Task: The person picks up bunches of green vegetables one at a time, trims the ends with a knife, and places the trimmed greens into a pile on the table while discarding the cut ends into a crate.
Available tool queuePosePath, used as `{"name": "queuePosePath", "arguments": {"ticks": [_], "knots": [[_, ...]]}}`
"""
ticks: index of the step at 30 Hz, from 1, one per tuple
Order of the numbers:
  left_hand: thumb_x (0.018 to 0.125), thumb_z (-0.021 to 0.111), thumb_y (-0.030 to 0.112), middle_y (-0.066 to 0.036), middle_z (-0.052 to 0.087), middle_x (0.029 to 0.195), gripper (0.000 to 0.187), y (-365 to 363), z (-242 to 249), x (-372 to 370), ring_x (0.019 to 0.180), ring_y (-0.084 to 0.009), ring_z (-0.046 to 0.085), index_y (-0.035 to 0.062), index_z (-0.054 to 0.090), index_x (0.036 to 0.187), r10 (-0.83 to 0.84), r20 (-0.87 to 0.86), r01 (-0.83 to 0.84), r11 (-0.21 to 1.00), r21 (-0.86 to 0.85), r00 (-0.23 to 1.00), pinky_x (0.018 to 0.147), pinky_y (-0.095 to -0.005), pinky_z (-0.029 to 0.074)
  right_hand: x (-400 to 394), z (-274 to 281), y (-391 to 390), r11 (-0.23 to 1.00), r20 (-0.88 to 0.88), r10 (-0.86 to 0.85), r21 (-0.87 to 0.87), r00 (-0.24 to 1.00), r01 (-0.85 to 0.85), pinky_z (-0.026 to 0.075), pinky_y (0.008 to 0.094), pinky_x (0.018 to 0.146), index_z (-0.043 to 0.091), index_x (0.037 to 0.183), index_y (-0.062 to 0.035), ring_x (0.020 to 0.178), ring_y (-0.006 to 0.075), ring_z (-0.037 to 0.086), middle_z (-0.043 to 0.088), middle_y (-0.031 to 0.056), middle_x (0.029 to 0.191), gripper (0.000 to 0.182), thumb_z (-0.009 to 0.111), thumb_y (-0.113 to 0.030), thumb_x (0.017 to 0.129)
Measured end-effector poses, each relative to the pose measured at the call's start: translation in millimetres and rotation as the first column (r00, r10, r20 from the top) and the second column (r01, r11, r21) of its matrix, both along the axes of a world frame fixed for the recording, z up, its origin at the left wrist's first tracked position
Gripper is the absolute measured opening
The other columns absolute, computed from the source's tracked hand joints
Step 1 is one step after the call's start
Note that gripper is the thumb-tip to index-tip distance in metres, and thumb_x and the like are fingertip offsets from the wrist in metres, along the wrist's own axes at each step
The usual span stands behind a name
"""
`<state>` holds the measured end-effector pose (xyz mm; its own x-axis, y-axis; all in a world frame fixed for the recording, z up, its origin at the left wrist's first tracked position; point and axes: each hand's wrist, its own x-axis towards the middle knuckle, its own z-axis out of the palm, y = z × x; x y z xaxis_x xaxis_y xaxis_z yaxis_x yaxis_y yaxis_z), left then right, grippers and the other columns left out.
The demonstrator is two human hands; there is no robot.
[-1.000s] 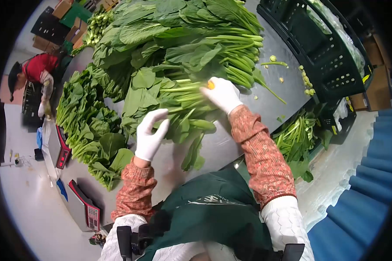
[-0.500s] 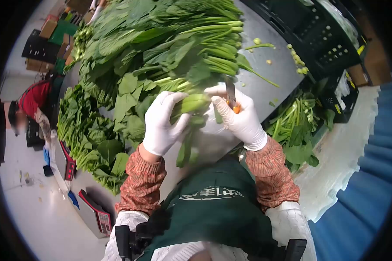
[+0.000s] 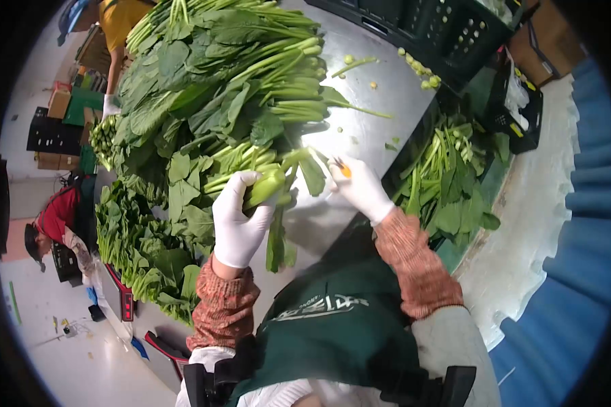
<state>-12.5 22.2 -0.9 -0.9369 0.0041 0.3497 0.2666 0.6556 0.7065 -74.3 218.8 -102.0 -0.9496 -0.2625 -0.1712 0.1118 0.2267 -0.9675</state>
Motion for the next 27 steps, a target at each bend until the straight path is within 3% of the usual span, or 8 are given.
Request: {"name": "queuePosePath", "arguments": {"ticks": [2, 5, 7, 15, 18, 20, 22, 27], "knots": [[0.081, 0.070, 0.011, -0.016, 0.064, 0.090, 0.026, -9.0, 0.5, -3.0, 0.080, -0.0326, 0.065, 0.0046, 0.062, 0.104, -0.023, 0.180, 0.034, 0.998, -0.055, 0.983, 0.071, -0.0348, 0.053, 4.5, 20.3, 8.1, 0.963, 0.124, 0.090, -0.264, 0.988, -0.055, 0.035, 0.0174, 0.052, 0.061, 0.126, -0.0051, 0.058, 0.0008, 0.042, 0.060, -0.0029, 0.079, 0.033, 0.056, -0.007, 0.093], [0.086, 0.069, 0.016, -0.015, 0.065, 0.089, 0.031, -14.3, 3.5, -4.5, 0.078, -0.0260, 0.064, 0.0026, 0.062, 0.113, -0.245, 0.406, 0.237, 0.969, 0.070, 0.881, 0.071, -0.0325, 0.051, 1.2, 77.9, 18.2, 0.791, 0.115, 0.506, -0.458, 0.855, -0.406, 0.046, 0.0206, 0.078, 0.046, 0.143, -0.0041, 0.083, 0.0023, 0.051, 0.061, -0.0053, 0.091, 0.055, 0.065, -0.005, 0.091], [0.089, 0.069, 0.016, -0.012, 0.067, 0.086, 0.031, -5.3, 14.7, 1.0, 0.072, -0.0174, 0.062, 0.0003, 0.063, 0.115, -0.379, 0.473, 0.248, 0.915, 0.317, 0.795, 0.070, -0.0298, 0.050, 6.9, 76.2, 1.7, 0.770, 0.061, 0.481, -0.506, 0.875, -0.388, 0.047, 0.0232, 0.077, 0.058, 0.128, -0.0056, 0.082, 0.0058, 0.052, 0.064, -0.0040, 0.094, 0.039, 0.066, -0.003, 0.090], [0.077, 0.069, 0.004, -0.015, 0.068, 0.093, 0.034, -23.3, -14.8, 45.7, 0.082, -0.0320, 0.066, 0.0054, 0.064, 0.110, -0.015, 0.189, 0.076, 0.945, -0.318, 0.982, 0.073, -0.0385, 0.053, 15.7, 62.4, -13.1, 0.814, -0.225, 0.581, 0.172, 0.782, -0.555, 0.049, 0.0271, 0.067, 0.068, 0.103, -0.0040, 0.070, 0.0085, 0.056, 0.066, 0.0071, 0.077, 0.020, 0.072, -0.008, 0.084], [0.073, 0.069, -0.001, -0.012, 0.069, 0.094, 0.038, -61.5, -17.1, 71.7, 0.081, -0.0329, 0.066, 0.0076, 0.066, 0.110, 0.161, 0.004, -0.142, 0.881, -0.451, 0.987, 0.073, -0.0380, 0.054, -12.0, 54.8, 6.3, 0.866, -0.247, 0.500, 0.170, 0.830, -0.471, 0.051, 0.0288, 0.064, 0.066, 0.101, -0.0020, 0.067, 0.0156, 0.063, 0.068, 0.0106, 0.079, 0.018, 0.070, -0.011, 0.085], [0.075, 0.069, -0.002, -0.012, 0.068, 0.091, 0.033, -80.2, -16.2, 93.4, 0.077, -0.0276, 0.065, 0.0050, 0.066, 0.108, 0.252, -0.001, -0.215, 0.822, -0.527, 0.968, 0.073, -0.0343, 0.053, -52.8, 15.4, 30.4, 0.964, -0.206, 0.160, 0.243, 0.965, -0.108, 0.052, 0.0284, 0.066, 0.066, 0.108, -0.0028, 0.068, 0.0142, 0.065, 0.069, 0.0113, 0.080, 0.023, 0.068, -0.012, 0.087], [0.078, 0.068, -0.002, -0.009, 0.067, 0.088, 0.029, -84.6, -21.1, 108.6, 0.076, -0.0225, 0.064, 0.0040, 0.066, 0.106, 0.306, 0.073, -0.280, 0.926, -0.253, 0.949, 0.071, -0.0326, 0.052, -76.5, -6.5, 45.5, 0.824, -0.487, -0.059, 0.469, 0.871, 0.318, 0.053, 0.0274, 0.069, 0.064, 0.117, -0.0031, 0.072, 0.0104, 0.064, 0.070, 0.0093, 0.083, 0.030, 0.067, -0.011, 0.088], [0.088, 0.065, 0.007, -0.005, 0.059, 0.079, 0.009, -102.0, -6.1, 109.6, 0.071, -0.0141, 0.055, 0.0032, 0.057, 0.091, 0.368, 0.435, -0.566, 0.616, 0.547, 0.821, 0.073, -0.0266, 0.045, -23.2, 4.8, -52.9, 0.927, -0.518, 0.356, 0.298, 0.778, -0.227, 0.050, 0.0340, 0.090, 0.062, 0.123, -0.0102, 0.102, 0.0274, 0.065, 0.067, 0.0131, 0.111, 0.045, 0.065, -0.007, 0.078]]}}
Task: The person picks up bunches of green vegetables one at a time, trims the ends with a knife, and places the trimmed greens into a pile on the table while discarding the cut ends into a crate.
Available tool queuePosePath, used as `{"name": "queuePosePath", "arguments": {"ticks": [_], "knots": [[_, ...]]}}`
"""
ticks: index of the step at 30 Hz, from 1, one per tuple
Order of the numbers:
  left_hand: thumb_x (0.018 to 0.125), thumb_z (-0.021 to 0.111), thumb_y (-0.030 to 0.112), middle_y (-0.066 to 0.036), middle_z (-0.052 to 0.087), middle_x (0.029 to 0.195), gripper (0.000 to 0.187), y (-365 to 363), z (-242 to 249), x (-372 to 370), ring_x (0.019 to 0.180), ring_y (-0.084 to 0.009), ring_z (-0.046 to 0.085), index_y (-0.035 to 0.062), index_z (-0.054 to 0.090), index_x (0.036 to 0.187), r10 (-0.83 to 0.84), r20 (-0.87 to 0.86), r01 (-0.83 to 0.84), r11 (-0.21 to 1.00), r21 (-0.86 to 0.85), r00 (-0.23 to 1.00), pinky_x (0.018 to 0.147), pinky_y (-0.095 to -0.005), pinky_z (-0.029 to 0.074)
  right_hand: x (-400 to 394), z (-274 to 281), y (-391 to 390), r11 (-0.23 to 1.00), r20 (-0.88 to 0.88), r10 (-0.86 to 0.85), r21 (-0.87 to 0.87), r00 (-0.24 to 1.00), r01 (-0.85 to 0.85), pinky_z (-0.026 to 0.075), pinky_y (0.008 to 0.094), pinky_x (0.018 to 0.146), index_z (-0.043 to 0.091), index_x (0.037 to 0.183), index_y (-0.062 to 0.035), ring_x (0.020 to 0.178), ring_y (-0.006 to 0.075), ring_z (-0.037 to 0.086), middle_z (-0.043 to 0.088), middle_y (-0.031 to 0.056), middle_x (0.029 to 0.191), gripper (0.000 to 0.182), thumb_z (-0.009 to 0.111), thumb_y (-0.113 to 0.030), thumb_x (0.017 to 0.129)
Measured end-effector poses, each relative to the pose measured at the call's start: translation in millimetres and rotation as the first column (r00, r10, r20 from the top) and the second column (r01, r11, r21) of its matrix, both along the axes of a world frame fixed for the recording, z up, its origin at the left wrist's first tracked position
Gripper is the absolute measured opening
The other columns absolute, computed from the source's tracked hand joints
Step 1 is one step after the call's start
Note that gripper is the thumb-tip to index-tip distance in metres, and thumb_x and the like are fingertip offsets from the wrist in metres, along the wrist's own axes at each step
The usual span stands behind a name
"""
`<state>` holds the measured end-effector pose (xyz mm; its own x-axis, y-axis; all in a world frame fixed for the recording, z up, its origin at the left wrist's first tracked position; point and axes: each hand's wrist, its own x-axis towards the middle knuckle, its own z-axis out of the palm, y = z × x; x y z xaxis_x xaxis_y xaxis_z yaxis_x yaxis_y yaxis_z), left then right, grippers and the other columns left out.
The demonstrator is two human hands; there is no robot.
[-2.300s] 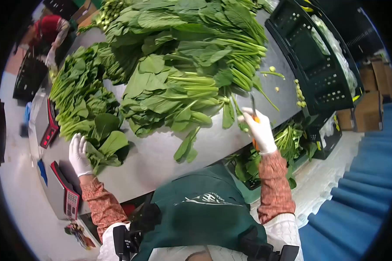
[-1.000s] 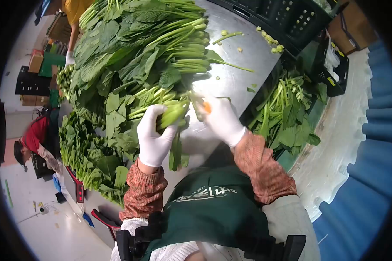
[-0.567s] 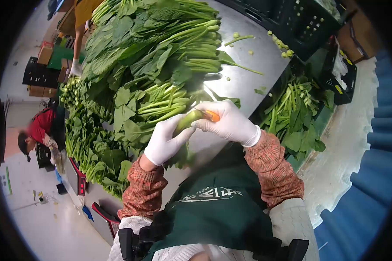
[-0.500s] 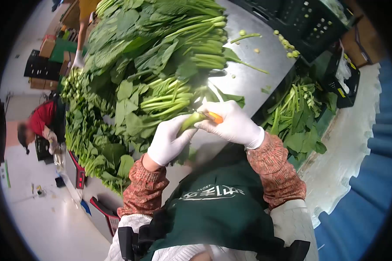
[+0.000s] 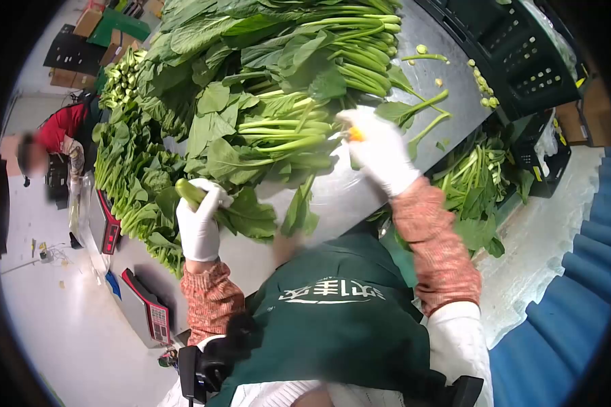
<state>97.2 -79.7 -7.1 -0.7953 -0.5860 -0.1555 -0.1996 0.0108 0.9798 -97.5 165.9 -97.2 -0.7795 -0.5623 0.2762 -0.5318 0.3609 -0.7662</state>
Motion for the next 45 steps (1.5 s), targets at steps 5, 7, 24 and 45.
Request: {"name": "queuePosePath", "arguments": {"ticks": [5, 7, 24, 45], "knots": [[0.090, 0.066, 0.007, -0.003, 0.058, 0.077, 0.009, -18.4, 10.4, -2.5, 0.068, -0.0105, 0.053, 0.0019, 0.062, 0.096, 0.006, 0.047, -0.007, 1.000, 0.022, 0.999, 0.062, -0.0244, 0.042, 16.9, -44.0, -62.2, 0.979, 0.113, -0.096, 0.191, 0.989, 0.073, 0.052, 0.0366, 0.082, 0.061, 0.119, -0.0081, 0.089, 0.0275, 0.066, 0.067, 0.0123, 0.099, 0.045, 0.075, -0.022, 0.078], [0.090, 0.066, 0.005, -0.004, 0.063, 0.083, 0.017, -17.8, 2.8, -2.5, 0.074, -0.0087, 0.057, 0.0006, 0.067, 0.107, -0.001, 0.162, 0.036, 0.976, -0.215, 0.987, 0.062, -0.0220, 0.045, 14.6, -12.8, -57.3, 0.999, 0.400, -0.026, 0.046, 0.916, 0.008, 0.050, 0.0305, 0.074, 0.064, 0.109, -0.0033, 0.077, 0.0173, 0.060, 0.065, 0.0089, 0.086, 0.032, 0.074, -0.018, 0.081], [0.075, 0.068, -0.006, -0.012, 0.061, 0.092, 0.032, 62.4, 5.5, -59.6, 0.083, -0.0273, 0.061, 0.0021, 0.062, 0.105, -0.457, -0.008, 0.324, 0.642, -0.695, 0.889, 0.077, -0.0325, 0.049, 59.6, 65.1, -20.0, 0.994, 0.036, -0.075, -0.078, 0.997, 0.077, 0.055, 0.0320, 0.072, 0.067, 0.111, -0.0055, 0.079, 0.0320, 0.069, 0.070, 0.0164, 0.093, 0.033, 0.066, 0.003, 0.079], [0.084, 0.071, 0.008, -0.004, 0.072, 0.089, 0.025, 38.4, -1.9, -45.8, 0.080, -0.0088, 0.063, 0.0008, 0.070, 0.108, -0.383, 0.109, 0.395, 0.909, -0.131, 0.917, 0.075, -0.0243, 0.050, 44.0, 61.3, -4.3, 0.990, 0.217, 0.142, -0.007, 0.966, -0.144, 0.048, 0.0241, 0.071, 0.066, 0.098, -0.0002, 0.077, 0.0061, 0.054, 0.067, 0.0041, 0.081, 0.018, 0.074, -0.005, 0.082]]}}
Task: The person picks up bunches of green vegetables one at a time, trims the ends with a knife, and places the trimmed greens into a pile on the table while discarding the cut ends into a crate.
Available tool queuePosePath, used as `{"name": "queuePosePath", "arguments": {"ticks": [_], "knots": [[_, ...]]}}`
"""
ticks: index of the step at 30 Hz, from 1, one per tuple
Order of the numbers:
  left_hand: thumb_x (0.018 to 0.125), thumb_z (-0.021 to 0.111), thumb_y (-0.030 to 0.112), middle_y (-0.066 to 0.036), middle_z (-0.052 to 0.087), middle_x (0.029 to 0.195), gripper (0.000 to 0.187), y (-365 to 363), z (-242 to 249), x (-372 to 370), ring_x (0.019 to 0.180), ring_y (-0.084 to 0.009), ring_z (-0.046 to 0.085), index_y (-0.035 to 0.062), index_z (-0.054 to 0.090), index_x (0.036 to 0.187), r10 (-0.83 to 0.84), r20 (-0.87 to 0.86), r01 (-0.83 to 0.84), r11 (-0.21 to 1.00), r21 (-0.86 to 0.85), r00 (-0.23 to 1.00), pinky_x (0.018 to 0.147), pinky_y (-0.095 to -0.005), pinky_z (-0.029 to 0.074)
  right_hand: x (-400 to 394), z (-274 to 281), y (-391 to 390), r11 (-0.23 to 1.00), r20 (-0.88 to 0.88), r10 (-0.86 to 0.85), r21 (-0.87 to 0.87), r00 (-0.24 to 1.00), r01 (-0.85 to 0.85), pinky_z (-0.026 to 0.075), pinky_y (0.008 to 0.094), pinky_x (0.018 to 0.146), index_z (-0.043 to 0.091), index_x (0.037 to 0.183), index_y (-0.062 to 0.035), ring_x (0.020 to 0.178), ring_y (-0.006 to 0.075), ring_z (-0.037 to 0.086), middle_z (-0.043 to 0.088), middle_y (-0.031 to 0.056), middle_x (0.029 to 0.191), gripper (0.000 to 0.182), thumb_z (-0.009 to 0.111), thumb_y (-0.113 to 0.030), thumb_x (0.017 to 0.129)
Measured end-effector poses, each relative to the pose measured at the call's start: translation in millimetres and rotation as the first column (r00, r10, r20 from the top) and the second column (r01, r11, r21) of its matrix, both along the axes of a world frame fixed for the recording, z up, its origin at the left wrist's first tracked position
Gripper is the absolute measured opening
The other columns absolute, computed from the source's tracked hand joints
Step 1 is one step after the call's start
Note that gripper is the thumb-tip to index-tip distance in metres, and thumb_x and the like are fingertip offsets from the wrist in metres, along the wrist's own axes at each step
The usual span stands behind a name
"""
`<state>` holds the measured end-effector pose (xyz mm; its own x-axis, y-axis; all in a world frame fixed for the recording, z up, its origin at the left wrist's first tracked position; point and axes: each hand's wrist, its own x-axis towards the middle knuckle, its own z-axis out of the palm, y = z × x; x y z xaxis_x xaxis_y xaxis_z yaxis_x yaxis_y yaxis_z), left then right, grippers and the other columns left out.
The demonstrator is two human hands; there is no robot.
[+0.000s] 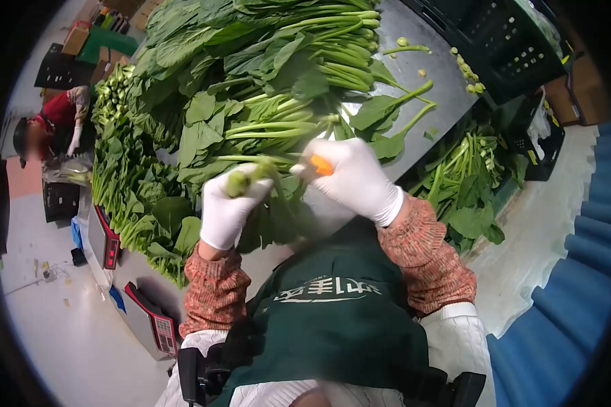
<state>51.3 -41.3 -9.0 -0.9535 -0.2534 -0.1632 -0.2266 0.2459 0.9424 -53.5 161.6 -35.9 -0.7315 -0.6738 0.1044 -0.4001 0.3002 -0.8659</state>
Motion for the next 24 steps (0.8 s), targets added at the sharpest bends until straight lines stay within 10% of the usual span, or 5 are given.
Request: {"name": "queuePosePath", "arguments": {"ticks": [3, 6, 11, 17, 24], "knots": [[0.089, 0.069, 0.016, -0.011, 0.070, 0.087, 0.021, -41.4, 19.5, 4.7, 0.077, -0.0184, 0.066, -0.0020, 0.066, 0.099, 0.363, -0.072, -0.289, 0.834, 0.470, 0.929, 0.072, -0.0287, 0.052, -28.5, -10.5, 23.9, 0.974, -0.021, -0.202, 0.097, 0.979, 0.203, 0.048, 0.0280, 0.064, 0.062, 0.092, 0.0009, 0.067, 0.0087, 0.055, 0.065, 0.0124, 0.074, 0.014, 0.068, -0.007, 0.081], [0.094, 0.064, 0.017, -0.018, 0.064, 0.110, 0.030, -95.5, 0.9, 27.9, 0.099, -0.0279, 0.064, -0.0007, 0.057, 0.118, 0.631, 0.012, -0.378, 0.450, 0.809, 0.776, 0.087, -0.0408, 0.055, -50.8, -32.0, 44.2, 0.676, -0.383, -0.278, 0.574, 0.881, 0.462, 0.053, 0.0432, 0.067, 0.062, 0.114, -0.0117, 0.079, 0.0364, 0.068, 0.069, 0.0179, 0.083, 0.036, 0.070, -0.022, 0.080], [0.094, 0.065, 0.016, -0.018, 0.062, 0.116, 0.034, -109.2, -21.3, 40.6, 0.106, -0.0290, 0.062, 0.0001, 0.055, 0.123, 0.633, 0.110, -0.338, 0.253, 0.906, 0.767, 0.093, -0.0446, 0.054, -24.3, -26.7, 2.8, 0.983, 0.060, -0.177, 0.055, 0.982, 0.173, 0.054, 0.0351, 0.072, 0.061, 0.123, -0.0079, 0.081, 0.0294, 0.071, 0.070, 0.0178, 0.090, 0.040, 0.067, -0.014, 0.084], [0.094, 0.065, 0.018, -0.018, 0.062, 0.115, 0.036, -98.7, -26.6, 38.2, 0.106, -0.0289, 0.062, -0.0013, 0.054, 0.122, 0.618, 0.107, -0.399, 0.356, 0.845, 0.779, 0.094, -0.0445, 0.054, -6.8, -0.4, -51.6, 0.992, 0.539, 0.125, -0.082, 0.833, -0.096, 0.050, 0.0240, 0.076, 0.059, 0.126, 0.0010, 0.087, 0.0083, 0.061, 0.068, 0.0050, 0.094, 0.037, 0.065, -0.014, 0.093], [0.093, 0.065, 0.014, -0.014, 0.068, 0.093, 0.025, -59.4, -14.6, 28.2, 0.078, -0.0197, 0.067, -0.0049, 0.060, 0.108, 0.402, -0.047, -0.351, 0.846, 0.402, 0.914, 0.073, -0.0316, 0.056, 13.0, 1.3, -70.8, 0.966, 0.030, 0.257, -0.010, 0.966, -0.257, 0.052, 0.0306, 0.067, 0.067, 0.107, -0.0062, 0.070, 0.0268, 0.066, 0.067, 0.0152, 0.082, 0.024, 0.070, -0.011, 0.084]]}}
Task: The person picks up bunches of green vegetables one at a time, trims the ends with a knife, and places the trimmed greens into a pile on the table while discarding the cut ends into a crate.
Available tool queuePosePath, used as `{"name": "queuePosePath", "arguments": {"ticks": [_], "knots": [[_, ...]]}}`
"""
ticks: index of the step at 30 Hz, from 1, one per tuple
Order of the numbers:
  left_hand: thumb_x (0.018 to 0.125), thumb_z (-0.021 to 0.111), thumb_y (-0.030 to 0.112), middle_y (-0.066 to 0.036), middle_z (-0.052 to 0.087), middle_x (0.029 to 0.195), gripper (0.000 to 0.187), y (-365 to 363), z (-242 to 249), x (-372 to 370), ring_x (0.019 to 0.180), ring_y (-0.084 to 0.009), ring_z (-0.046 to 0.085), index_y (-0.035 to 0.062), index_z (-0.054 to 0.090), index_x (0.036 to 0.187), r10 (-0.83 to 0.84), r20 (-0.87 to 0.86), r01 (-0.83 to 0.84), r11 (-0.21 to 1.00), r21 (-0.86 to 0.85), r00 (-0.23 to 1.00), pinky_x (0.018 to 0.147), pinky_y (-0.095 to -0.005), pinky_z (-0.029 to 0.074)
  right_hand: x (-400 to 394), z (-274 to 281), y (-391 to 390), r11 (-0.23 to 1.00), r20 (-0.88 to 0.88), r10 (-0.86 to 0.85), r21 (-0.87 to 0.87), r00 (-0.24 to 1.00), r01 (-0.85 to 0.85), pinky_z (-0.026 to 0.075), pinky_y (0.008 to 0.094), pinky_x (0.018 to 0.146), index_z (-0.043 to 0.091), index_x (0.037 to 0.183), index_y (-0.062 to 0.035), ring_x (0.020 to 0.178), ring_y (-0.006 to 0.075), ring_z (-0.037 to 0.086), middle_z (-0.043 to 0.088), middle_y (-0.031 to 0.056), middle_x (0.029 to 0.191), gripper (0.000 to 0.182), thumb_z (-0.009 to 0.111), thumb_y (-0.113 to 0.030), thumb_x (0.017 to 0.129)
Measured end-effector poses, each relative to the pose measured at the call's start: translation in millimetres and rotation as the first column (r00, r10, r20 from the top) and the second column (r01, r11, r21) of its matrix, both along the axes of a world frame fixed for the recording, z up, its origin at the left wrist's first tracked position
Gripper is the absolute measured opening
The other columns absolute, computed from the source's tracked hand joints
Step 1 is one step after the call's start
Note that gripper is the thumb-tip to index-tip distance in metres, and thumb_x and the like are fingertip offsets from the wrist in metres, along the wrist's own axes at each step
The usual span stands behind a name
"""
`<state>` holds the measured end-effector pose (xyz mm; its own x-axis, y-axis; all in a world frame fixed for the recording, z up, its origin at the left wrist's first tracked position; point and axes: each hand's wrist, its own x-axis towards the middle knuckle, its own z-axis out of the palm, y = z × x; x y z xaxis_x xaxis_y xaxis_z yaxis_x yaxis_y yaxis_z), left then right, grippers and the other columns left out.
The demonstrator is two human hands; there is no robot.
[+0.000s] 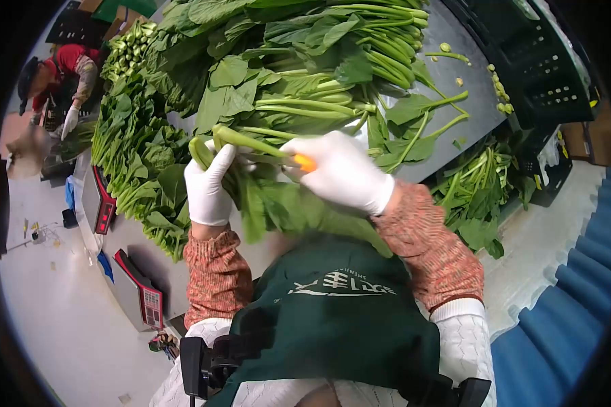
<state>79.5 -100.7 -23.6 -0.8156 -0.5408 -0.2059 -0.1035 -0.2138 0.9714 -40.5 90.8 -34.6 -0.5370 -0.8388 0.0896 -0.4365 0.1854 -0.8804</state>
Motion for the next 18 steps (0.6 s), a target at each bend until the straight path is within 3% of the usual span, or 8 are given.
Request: {"name": "queuePosePath", "arguments": {"ticks": [2, 4, 6, 8, 10, 14, 15, 18], "knots": [[0.094, 0.065, 0.014, -0.012, 0.068, 0.089, 0.022, -15.5, -11.2, 9.7, 0.074, -0.0177, 0.065, -0.0042, 0.060, 0.105, 0.211, 0.017, -0.196, 0.934, -0.297, 0.977, 0.070, -0.0304, 0.055, -16.7, -2.7, 23.5, 0.999, -0.153, -0.053, -0.014, 0.987, 0.052, 0.052, 0.0396, 0.065, 0.069, 0.102, -0.0110, 0.072, 0.0349, 0.066, 0.068, 0.0153, 0.081, 0.020, 0.068, -0.017, 0.082], [0.093, 0.067, 0.013, -0.011, 0.067, 0.087, 0.021, -55.8, -3.6, 31.9, 0.071, -0.0184, 0.065, -0.0030, 0.059, 0.105, 0.366, -0.046, -0.369, 0.922, -0.119, 0.929, 0.067, -0.0294, 0.054, -39.8, -7.7, 58.6, 0.978, -0.178, -0.162, 0.104, 0.971, 0.183, 0.053, 0.0404, 0.065, 0.068, 0.108, -0.0135, 0.076, 0.0335, 0.067, 0.069, 0.0137, 0.083, 0.027, 0.068, -0.016, 0.082], [0.093, 0.066, 0.014, -0.013, 0.067, 0.095, 0.021, -92.6, -4.9, 59.6, 0.079, -0.0208, 0.065, -0.0014, 0.058, 0.105, 0.388, -0.113, -0.386, 0.922, 0.040, 0.915, 0.073, -0.0320, 0.054, -64.2, -22.6, 90.8, 0.796, -0.615, -0.170, 0.376, 0.770, 0.475, 0.053, 0.0411, 0.066, 0.065, 0.118, -0.0163, 0.081, 0.0320, 0.067, 0.069, 0.0126, 0.089, 0.037, 0.070, -0.019, 0.081], [0.095, 0.063, 0.015, -0.014, 0.064, 0.107, 0.020, -101.6, -6.9, 70.9, 0.098, -0.0236, 0.063, 0.0003, 0.058, 0.108, 0.471, -0.103, -0.420, 0.850, 0.318, 0.876, 0.091, -0.0385, 0.052, -71.5, -33.4, 102.4, 0.714, -0.688, -0.212, 0.376, 0.695, 0.590, 0.053, 0.0415, 0.068, 0.062, 0.123, -0.0178, 0.084, 0.0315, 0.067, 0.068, 0.0110, 0.095, 0.043, 0.071, -0.020, 0.082], [0.095, 0.062, 0.014, -0.013, 0.064, 0.109, 0.020, -100.3, -14.9, 71.0, 0.099, -0.0253, 0.063, 0.0004, 0.059, 0.110, 0.451, -0.184, -0.286, 0.780, 0.557, 0.873, 0.095, -0.0420, 0.051, -60.1, -45.1, 88.9, 0.820, -0.585, -0.354, 0.181, 0.729, 0.543, 0.054, 0.0388, 0.072, 0.063, 0.119, -0.0157, 0.088, 0.0296, 0.067, 0.068, 0.0091, 0.098, 0.038, 0.070, -0.019, 0.081], [0.098, 0.056, 0.010, -0.015, 0.066, 0.114, 0.017, -98.9, -30.0, 71.5, 0.108, -0.0259, 0.063, -0.0014, 0.062, 0.110, 0.431, -0.280, -0.125, 0.703, 0.700, 0.858, 0.103, -0.0450, 0.048, -23.0, -107.3, 45.9, 0.925, -0.390, -0.253, 0.172, 0.886, 0.339, 0.053, 0.0390, 0.075, 0.064, 0.116, -0.0149, 0.090, 0.0304, 0.066, 0.067, 0.0101, 0.102, 0.037, 0.070, -0.023, 0.080], [0.098, 0.055, 0.009, -0.015, 0.067, 0.113, 0.016, -97.7, -26.1, 71.4, 0.108, -0.0258, 0.063, -0.0014, 0.063, 0.107, 0.424, -0.283, -0.073, 0.653, 0.754, 0.860, 0.103, -0.0449, 0.048, -17.5, -118.6, 34.4, 0.884, -0.403, -0.188, 0.329, 0.896, 0.333, 0.053, 0.0390, 0.077, 0.064, 0.113, -0.0141, 0.092, 0.0304, 0.066, 0.066, 0.0102, 0.105, 0.036, 0.070, -0.025, 0.080], [0.096, 0.058, 0.009, -0.015, 0.065, 0.114, 0.012, -91.4, -9.9, 67.2, 0.108, -0.0272, 0.063, 0.0000, 0.062, 0.103, 0.453, -0.274, -0.081, 0.623, 0.778, 0.848, 0.103, -0.0470, 0.048, -13.2, -134.0, 23.4, 0.857, -0.323, -0.222, 0.384, 0.920, 0.342, 0.052, 0.0367, 0.078, 0.065, 0.113, -0.0101, 0.089, 0.0310, 0.065, 0.065, 0.0114, 0.099, 0.036, 0.072, -0.020, 0.079]]}}
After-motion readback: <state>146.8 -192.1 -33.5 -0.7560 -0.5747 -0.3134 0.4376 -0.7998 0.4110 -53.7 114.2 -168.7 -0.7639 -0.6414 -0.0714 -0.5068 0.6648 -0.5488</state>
